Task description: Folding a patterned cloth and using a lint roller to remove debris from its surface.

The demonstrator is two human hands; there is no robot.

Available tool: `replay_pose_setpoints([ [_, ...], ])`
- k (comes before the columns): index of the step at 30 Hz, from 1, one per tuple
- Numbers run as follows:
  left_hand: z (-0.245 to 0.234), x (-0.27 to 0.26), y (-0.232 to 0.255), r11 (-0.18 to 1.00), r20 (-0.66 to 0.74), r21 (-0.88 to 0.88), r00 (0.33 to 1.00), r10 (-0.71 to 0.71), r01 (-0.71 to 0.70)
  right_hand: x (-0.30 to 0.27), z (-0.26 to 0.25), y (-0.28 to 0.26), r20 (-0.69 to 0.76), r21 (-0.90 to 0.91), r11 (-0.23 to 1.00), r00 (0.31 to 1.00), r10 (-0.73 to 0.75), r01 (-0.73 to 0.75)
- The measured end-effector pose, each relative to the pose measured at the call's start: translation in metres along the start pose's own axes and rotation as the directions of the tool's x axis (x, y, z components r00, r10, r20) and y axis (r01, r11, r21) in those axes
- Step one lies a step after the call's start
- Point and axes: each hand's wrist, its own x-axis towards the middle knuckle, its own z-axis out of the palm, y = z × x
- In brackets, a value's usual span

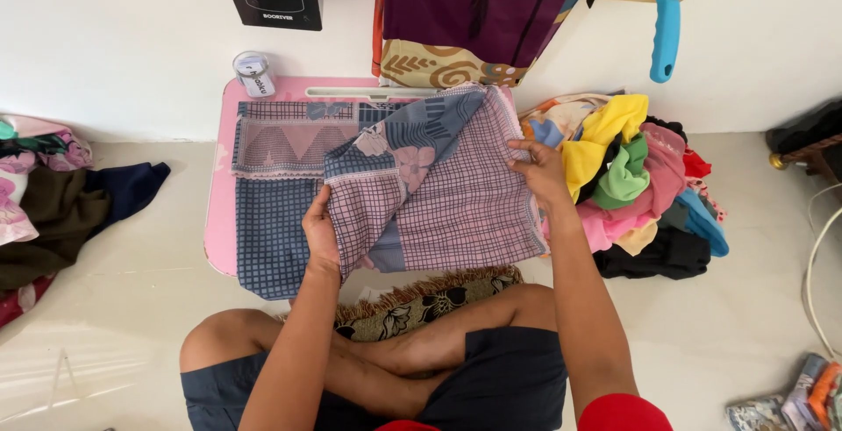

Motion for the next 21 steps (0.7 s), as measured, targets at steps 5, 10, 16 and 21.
replay_pose_setpoints([
  [5, -0.001, 0.0, 0.002, 1.0, 0.011, 0.003, 1.0, -0.006, 0.005, -0.018, -0.003, 0.0, -0.016, -0.062, 0.998, 1.0, -0.016, 0.015],
  [10, 0.011, -0.009, 0.002, 1.0, 0.022, -0.009, 1.0, -0.009, 0.009, -0.045, -0.027, 0.015, 0.045, -0.099, 0.994, 0.998, 0.044, -0.039],
  [16, 0.017, -0.01, -0.001, 1.0, 0.024, -0.002, 1.0, -0.004, 0.004, -0.067, -0.054, 0.037, 0.036, -0.068, 0.998, 0.999, -0.003, 0.006],
  [21, 0.002, 0.007, 0.001, 1.0, 0.03, 0.013, 1.0, -0.001, 0.001, -0.082, -0.056, 0.027, 0.076, -0.08, 0.997, 0.997, 0.002, 0.004],
])
